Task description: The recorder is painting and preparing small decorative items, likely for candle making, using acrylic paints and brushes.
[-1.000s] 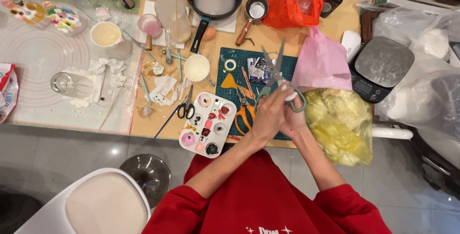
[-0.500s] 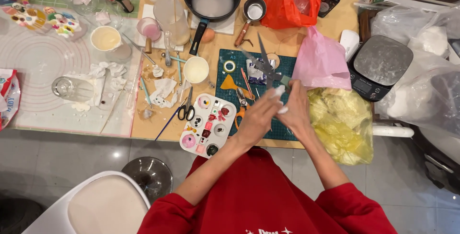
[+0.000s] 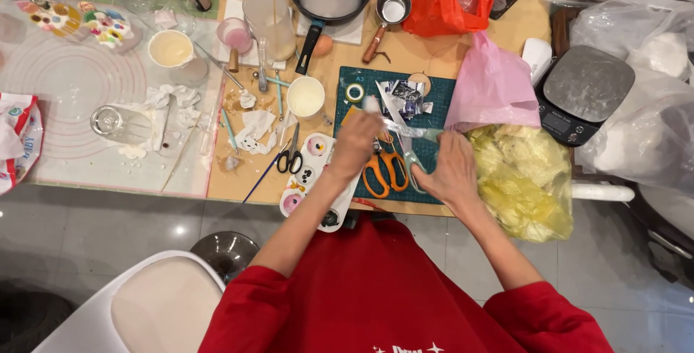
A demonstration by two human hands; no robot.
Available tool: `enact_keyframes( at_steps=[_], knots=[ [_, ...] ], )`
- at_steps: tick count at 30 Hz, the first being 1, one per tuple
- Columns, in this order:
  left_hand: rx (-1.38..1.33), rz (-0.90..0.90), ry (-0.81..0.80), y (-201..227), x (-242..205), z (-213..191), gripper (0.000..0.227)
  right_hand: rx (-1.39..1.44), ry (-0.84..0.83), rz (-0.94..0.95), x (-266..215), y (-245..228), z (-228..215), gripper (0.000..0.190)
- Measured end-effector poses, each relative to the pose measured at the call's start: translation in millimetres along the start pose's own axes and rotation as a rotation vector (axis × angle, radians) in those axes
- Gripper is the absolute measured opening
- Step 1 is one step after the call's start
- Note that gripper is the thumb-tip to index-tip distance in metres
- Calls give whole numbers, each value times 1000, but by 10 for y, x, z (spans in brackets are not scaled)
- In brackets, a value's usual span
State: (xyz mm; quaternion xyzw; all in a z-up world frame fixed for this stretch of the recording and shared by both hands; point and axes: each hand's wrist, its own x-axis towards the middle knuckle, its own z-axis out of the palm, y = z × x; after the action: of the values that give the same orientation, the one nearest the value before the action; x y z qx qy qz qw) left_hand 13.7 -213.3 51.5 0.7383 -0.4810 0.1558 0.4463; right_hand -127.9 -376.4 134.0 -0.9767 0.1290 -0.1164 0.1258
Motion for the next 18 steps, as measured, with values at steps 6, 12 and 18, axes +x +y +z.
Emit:
enact_keyframes(
  at_steps=[6, 12, 18],
  knots=[
    [56, -327, 73, -236, -183, -288, 39, -16, -4, 40, -261, 138, 83, 60],
    [-43, 36, -126, 594, -67, -127, 27, -14, -22, -97, -251, -147, -11, 62],
    [-108, -559, 207, -516, -506, -233, 27, -25, -86, -248, -355, -28, 13, 62]
  ],
)
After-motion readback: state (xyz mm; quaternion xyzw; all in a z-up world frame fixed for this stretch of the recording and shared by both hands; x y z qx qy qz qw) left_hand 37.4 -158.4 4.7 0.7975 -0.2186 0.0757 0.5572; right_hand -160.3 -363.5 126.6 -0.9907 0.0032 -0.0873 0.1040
